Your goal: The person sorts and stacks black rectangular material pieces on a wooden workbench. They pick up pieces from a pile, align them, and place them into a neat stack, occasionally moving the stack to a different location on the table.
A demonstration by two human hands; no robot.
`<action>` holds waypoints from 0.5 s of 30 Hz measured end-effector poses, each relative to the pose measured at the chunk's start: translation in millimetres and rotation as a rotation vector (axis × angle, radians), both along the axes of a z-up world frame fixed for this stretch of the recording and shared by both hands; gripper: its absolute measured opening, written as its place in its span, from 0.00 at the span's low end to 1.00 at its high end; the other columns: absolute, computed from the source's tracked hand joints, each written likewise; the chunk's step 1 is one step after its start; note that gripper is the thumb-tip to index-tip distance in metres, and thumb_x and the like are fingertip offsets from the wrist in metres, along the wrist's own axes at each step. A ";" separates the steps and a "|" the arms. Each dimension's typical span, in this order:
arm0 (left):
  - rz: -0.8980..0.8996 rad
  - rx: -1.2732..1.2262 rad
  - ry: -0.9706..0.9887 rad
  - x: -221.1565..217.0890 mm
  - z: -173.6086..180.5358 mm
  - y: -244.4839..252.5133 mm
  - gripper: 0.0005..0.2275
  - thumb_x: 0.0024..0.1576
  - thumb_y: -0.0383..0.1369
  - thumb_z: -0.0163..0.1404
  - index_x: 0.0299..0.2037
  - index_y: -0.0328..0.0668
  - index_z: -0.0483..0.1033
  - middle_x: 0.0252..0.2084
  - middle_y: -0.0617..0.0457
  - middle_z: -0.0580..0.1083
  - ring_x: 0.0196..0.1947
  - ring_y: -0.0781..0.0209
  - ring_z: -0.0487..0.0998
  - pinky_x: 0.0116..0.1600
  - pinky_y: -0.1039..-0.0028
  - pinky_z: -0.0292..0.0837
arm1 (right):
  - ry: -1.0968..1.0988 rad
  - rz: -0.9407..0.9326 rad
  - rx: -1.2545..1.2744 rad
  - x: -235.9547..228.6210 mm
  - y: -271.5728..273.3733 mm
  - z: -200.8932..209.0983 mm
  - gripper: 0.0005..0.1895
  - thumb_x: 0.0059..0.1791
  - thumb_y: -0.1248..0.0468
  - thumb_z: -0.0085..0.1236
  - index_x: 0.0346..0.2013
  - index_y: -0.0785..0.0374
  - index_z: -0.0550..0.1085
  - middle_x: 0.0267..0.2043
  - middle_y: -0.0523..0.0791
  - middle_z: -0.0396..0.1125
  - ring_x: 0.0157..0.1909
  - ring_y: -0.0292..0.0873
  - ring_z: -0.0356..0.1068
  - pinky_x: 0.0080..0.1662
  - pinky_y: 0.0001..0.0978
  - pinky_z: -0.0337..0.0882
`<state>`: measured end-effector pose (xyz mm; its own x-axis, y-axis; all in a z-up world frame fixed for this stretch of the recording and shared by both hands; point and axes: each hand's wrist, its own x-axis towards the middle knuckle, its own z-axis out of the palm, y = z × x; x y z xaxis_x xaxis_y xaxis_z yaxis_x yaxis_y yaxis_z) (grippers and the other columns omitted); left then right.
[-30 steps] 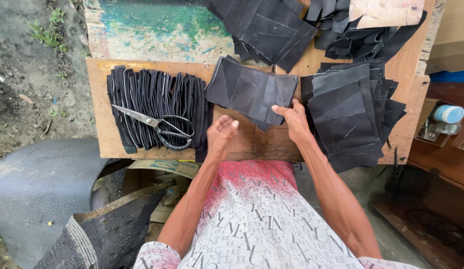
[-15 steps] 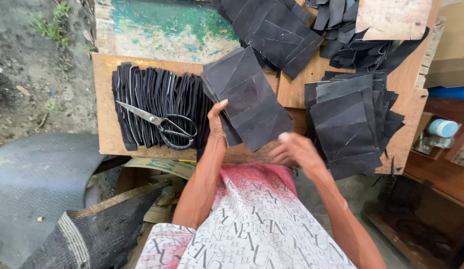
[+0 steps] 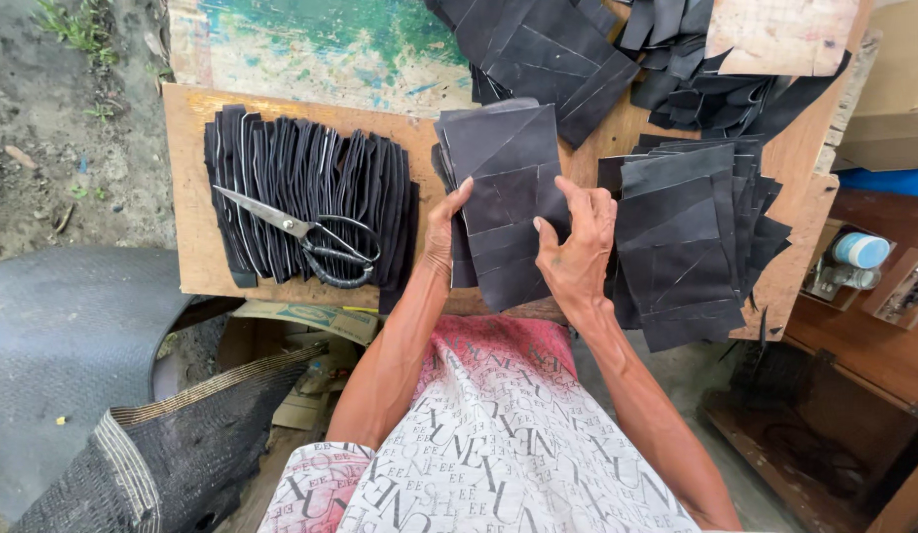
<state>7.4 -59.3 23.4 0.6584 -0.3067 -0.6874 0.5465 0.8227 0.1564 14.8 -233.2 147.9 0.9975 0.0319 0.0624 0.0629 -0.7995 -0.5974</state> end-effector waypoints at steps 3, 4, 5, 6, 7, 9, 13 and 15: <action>-0.011 0.060 -0.024 4.6 -13.9 1.3 0.17 0.60 0.39 0.54 0.53 0.35 0.77 0.47 0.46 0.79 0.43 0.56 0.82 0.50 0.66 0.78 | 0.288 -0.249 0.423 -3.9 -4.1 -15.0 0.32 0.41 0.75 0.65 0.61 0.66 0.70 0.44 0.48 0.61 0.42 0.42 0.66 0.48 0.36 0.71; 0.000 0.097 -0.021 7.0 -20.4 1.5 0.18 0.59 0.39 0.54 0.55 0.35 0.77 0.49 0.47 0.79 0.45 0.58 0.81 0.52 0.67 0.78 | 0.416 -0.232 0.573 -1.2 -8.2 -25.6 0.28 0.44 0.76 0.65 0.59 0.69 0.72 0.47 0.49 0.65 0.44 0.41 0.67 0.49 0.35 0.72; 0.011 0.135 -0.018 7.1 -25.8 2.4 0.19 0.59 0.39 0.53 0.57 0.36 0.77 0.51 0.48 0.79 0.47 0.59 0.81 0.54 0.68 0.78 | 0.545 -0.212 0.723 5.0 -15.1 -37.3 0.23 0.47 0.76 0.65 0.57 0.71 0.74 0.49 0.50 0.68 0.47 0.40 0.68 0.51 0.33 0.72; 0.002 0.135 -0.029 6.3 -30.0 3.6 0.19 0.59 0.39 0.53 0.57 0.35 0.76 0.52 0.47 0.79 0.48 0.58 0.81 0.56 0.67 0.77 | 0.670 -0.194 0.871 8.6 -25.4 -45.4 0.18 0.50 0.76 0.65 0.55 0.74 0.76 0.52 0.51 0.72 0.49 0.39 0.70 0.53 0.32 0.72; -0.008 0.135 -0.039 5.7 -32.6 6.2 0.20 0.60 0.38 0.53 0.58 0.33 0.76 0.52 0.46 0.79 0.49 0.56 0.81 0.57 0.67 0.77 | 0.622 -0.179 0.942 9.5 -36.4 -49.2 0.21 0.49 0.77 0.63 0.57 0.73 0.74 0.54 0.50 0.71 0.52 0.39 0.70 0.56 0.31 0.72; 0.008 0.056 -0.067 7.9 -32.9 14.7 0.20 0.61 0.39 0.52 0.58 0.31 0.75 0.53 0.44 0.78 0.50 0.54 0.81 0.59 0.65 0.77 | 0.531 -0.139 1.083 15.3 -54.3 -48.5 0.25 0.48 0.79 0.59 0.61 0.71 0.70 0.59 0.49 0.69 0.59 0.39 0.70 0.63 0.29 0.71; 0.063 -0.083 -0.078 2.4 -11.7 32.8 0.22 0.63 0.41 0.49 0.59 0.30 0.73 0.54 0.42 0.77 0.51 0.50 0.81 0.58 0.61 0.78 | 0.335 -0.210 1.115 39.8 -92.6 -25.6 0.30 0.44 0.79 0.60 0.61 0.67 0.67 0.59 0.44 0.69 0.61 0.38 0.69 0.62 0.30 0.70; 0.059 -0.081 -0.080 5.6 1.6 35.0 0.22 0.64 0.42 0.48 0.60 0.30 0.72 0.54 0.41 0.77 0.51 0.50 0.81 0.58 0.60 0.78 | 0.326 -0.230 1.126 47.4 -98.9 -21.7 0.21 0.52 0.77 0.62 0.59 0.71 0.71 0.56 0.46 0.72 0.57 0.39 0.70 0.63 0.32 0.71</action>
